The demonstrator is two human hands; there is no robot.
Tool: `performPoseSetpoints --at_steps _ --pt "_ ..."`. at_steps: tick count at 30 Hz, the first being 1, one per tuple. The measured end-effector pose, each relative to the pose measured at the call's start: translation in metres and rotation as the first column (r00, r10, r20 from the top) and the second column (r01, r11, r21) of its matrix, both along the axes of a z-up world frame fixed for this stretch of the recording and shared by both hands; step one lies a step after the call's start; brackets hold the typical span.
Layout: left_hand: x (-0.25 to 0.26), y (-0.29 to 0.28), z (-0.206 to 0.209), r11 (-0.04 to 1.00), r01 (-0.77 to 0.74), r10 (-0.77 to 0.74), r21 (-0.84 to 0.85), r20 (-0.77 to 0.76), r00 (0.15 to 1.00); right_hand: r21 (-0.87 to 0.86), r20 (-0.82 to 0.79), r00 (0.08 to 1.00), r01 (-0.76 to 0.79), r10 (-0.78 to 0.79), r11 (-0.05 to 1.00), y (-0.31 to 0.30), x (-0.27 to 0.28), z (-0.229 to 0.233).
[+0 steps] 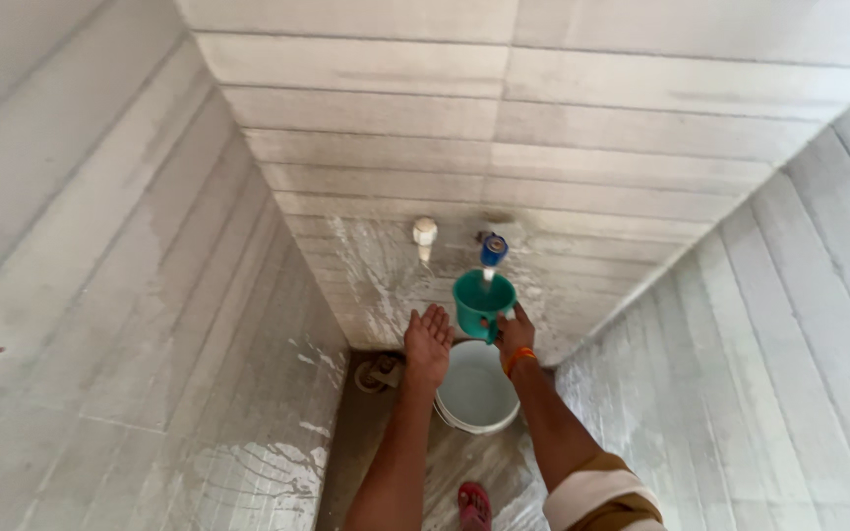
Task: The person repeatedly scoops water from a bucket with a green cup, pours it onto tiled walls, and rubs the wet areas with their hand. They refill the cup from a wall tap and continue the cycle across different wall sections.
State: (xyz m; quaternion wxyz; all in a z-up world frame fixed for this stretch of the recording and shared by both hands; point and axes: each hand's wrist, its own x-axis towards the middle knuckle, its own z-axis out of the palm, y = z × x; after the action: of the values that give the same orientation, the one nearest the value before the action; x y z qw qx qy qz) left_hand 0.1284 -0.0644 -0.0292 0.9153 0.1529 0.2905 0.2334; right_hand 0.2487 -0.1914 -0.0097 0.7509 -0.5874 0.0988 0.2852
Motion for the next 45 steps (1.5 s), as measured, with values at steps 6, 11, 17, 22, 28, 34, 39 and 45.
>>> performPoseSetpoints --at_steps 6,11,17,22,28,34,39,45 --pt "0.004 -0.009 -0.003 1.000 0.027 -0.027 0.000 0.024 0.999 0.017 0.015 1.000 0.014 -0.014 1.000 0.001 -0.006 0.014" --pt "0.008 -0.015 0.003 0.999 0.040 -0.040 0.010 0.016 0.999 0.054 0.019 1.000 0.012 -0.014 0.998 -0.002 -0.007 0.018" --pt "0.013 -0.015 0.011 0.998 0.058 -0.058 -0.002 0.010 0.998 -0.021 -0.010 1.000 -0.001 0.001 1.000 -0.006 -0.012 0.030" --pt "0.017 -0.014 0.004 0.997 0.064 -0.065 0.031 0.004 0.998 -0.013 -0.018 1.000 -0.001 0.001 1.000 -0.010 -0.012 0.029" --pt "0.009 -0.012 -0.004 0.998 0.061 -0.061 0.021 -0.003 0.998 -0.008 0.004 0.998 -0.059 0.059 0.998 -0.026 -0.010 0.007" --pt "-0.013 0.004 -0.028 0.998 0.042 -0.041 0.055 -0.023 0.999 -0.013 -0.003 0.981 -0.193 0.193 0.981 -0.065 -0.014 -0.015" --pt "-0.045 0.013 -0.056 0.985 0.102 -0.078 0.138 -0.171 0.982 -0.095 0.027 0.903 -0.424 0.428 0.901 -0.079 -0.034 0.012" --pt "-0.079 0.006 -0.063 0.993 0.084 -0.063 0.086 -0.224 0.973 -0.165 -0.015 0.786 -0.612 0.618 0.774 -0.052 -0.072 0.082"
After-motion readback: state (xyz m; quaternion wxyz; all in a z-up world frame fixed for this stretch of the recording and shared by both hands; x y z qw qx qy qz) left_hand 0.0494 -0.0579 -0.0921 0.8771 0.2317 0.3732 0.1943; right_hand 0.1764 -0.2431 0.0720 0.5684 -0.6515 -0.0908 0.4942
